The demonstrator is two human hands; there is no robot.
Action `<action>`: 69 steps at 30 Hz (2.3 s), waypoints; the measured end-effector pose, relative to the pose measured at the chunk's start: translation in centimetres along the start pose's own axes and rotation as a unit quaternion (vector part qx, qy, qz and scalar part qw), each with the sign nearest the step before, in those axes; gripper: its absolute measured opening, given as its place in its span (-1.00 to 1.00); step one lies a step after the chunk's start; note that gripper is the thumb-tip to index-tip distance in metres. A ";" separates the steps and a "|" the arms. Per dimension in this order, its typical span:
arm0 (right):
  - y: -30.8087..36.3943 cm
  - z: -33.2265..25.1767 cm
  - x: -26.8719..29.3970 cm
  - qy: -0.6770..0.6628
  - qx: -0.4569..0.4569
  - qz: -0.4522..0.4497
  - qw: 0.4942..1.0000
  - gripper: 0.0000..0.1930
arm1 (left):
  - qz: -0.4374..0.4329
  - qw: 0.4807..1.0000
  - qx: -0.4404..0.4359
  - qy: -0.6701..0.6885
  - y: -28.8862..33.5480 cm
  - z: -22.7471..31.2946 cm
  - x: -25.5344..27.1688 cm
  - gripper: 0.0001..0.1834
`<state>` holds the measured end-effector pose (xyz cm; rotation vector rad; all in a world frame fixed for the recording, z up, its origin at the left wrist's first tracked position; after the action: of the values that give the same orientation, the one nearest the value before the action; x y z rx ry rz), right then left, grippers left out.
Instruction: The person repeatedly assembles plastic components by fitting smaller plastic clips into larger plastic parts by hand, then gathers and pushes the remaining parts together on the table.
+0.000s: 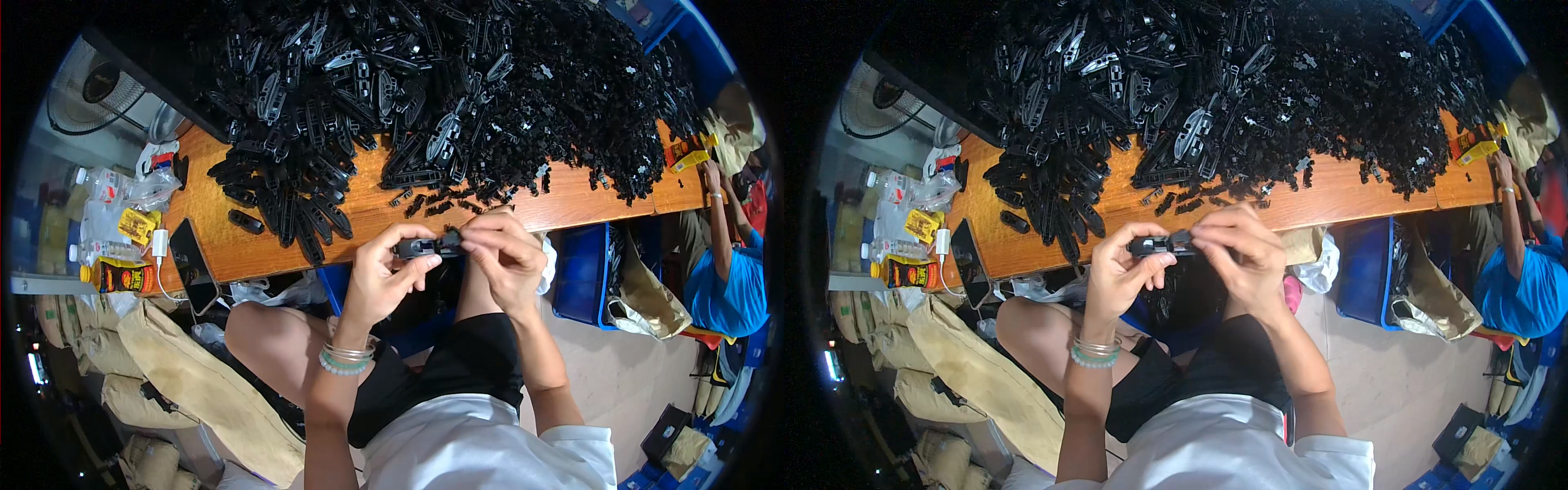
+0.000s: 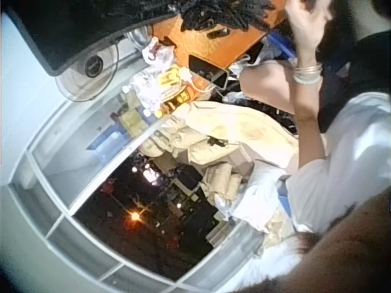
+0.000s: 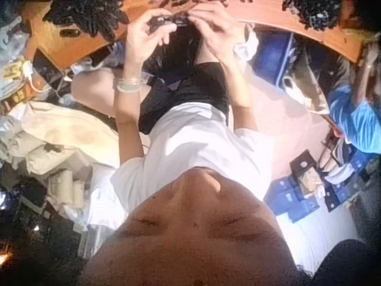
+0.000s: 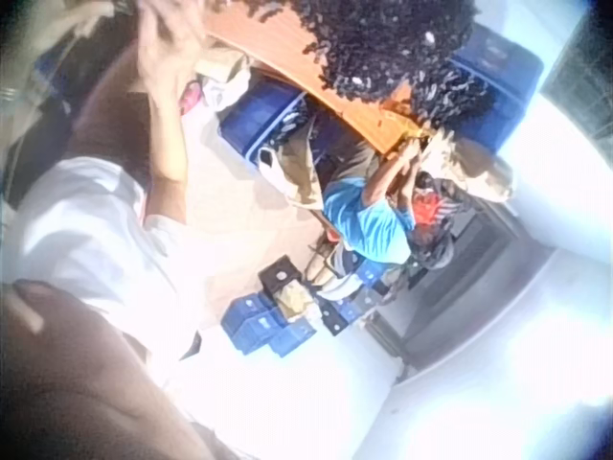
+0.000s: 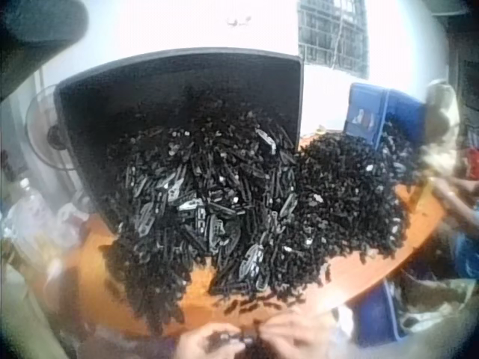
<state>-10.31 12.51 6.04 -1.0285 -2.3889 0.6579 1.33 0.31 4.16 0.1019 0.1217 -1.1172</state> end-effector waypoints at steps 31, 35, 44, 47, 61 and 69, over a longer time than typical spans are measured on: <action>2.7 0.3 -1.7 0.245 -0.055 -0.017 0.968 -0.85 | 0.238 0.969 -0.064 -0.011 5.2 0.4 5.1 -0.91; 2.2 1.4 -1.7 0.345 -0.071 -0.030 0.936 -0.83 | 0.382 0.833 -0.090 -0.390 5.8 0.1 8.5 -0.75; 3.3 2.3 -1.2 0.204 -0.094 0.028 0.974 -0.83 | 0.413 0.842 -0.054 -0.344 5.1 -1.7 9.6 -0.72; 3.4 1.9 -1.7 0.159 -0.081 0.043 0.983 -0.83 | 0.414 0.851 -0.052 -0.318 5.3 -1.8 8.9 -0.75; 4.3 -1.0 -5.0 -0.145 -0.217 0.017 0.965 -0.88 | 0.111 0.988 0.030 0.099 5.5 -2.1 -1.0 -0.53; 2.9 -2.0 -4.1 -0.018 -0.050 -0.096 0.994 -0.84 | 0.143 0.988 0.003 -0.049 5.8 -1.8 0.9 -0.75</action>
<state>-5.09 11.70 4.99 -0.8180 -2.5344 0.4979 6.84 2.26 2.36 0.0669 0.0158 -0.8337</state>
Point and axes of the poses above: each hand's wrist, its own y-axis away from the middle knuckle, its own x-axis out of the back of the hand, z = x × y, the point moved 4 cm from there along -y, towards the middle knuckle, and after that the axes turned 2 degrees about -z, right-handed, at the moved point
